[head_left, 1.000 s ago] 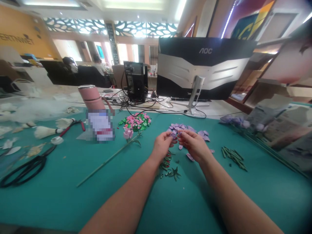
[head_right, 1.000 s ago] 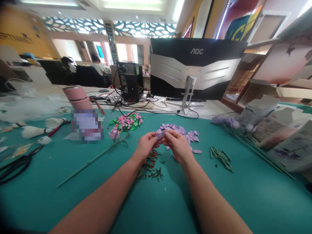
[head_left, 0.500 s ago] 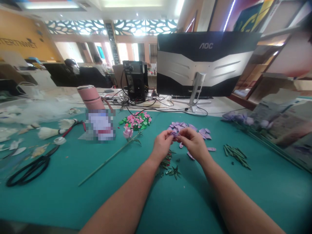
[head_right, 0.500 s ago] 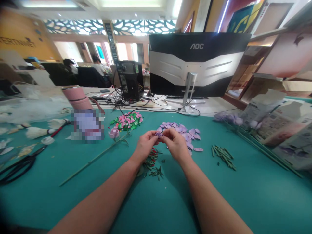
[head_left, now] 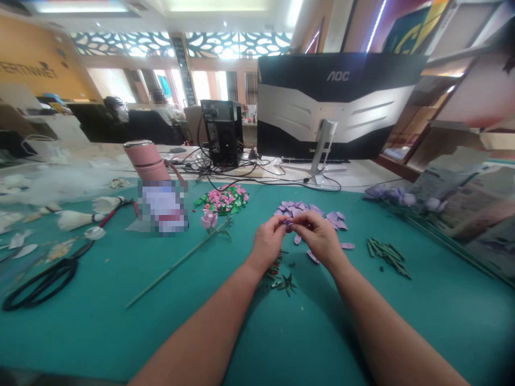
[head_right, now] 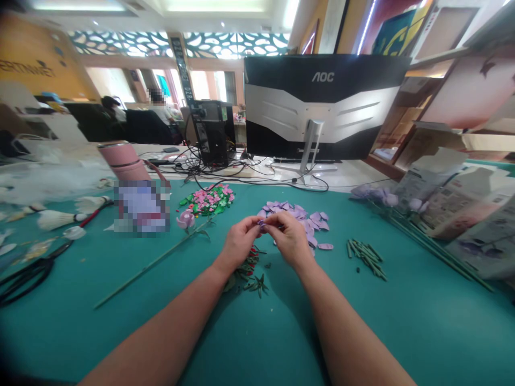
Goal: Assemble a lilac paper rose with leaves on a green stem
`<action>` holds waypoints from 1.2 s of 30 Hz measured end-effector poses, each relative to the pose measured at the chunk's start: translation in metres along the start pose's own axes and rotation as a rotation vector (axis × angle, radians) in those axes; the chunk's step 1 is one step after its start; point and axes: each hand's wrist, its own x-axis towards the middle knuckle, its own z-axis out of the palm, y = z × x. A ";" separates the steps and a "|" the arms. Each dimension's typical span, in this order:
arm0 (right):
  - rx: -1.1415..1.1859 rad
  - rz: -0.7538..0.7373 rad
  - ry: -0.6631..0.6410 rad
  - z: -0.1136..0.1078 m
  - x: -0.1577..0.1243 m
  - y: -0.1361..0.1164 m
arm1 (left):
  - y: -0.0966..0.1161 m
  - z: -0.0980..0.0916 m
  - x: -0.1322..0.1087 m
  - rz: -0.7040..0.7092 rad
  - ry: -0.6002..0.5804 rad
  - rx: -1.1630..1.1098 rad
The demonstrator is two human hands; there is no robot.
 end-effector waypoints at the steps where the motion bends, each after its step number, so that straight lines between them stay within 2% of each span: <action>1: 0.003 0.016 0.003 0.000 0.000 0.000 | 0.000 0.000 0.000 0.001 -0.005 0.002; 14: -0.137 -0.018 -0.023 -0.004 0.001 -0.003 | 0.002 -0.001 -0.002 0.008 -0.022 -0.024; 26: -0.123 -0.016 -0.019 -0.005 0.002 -0.004 | 0.002 -0.003 -0.003 0.034 -0.012 0.059; 36: -0.221 -0.043 -0.025 -0.007 0.001 0.009 | 0.005 -0.003 -0.004 0.094 0.014 0.133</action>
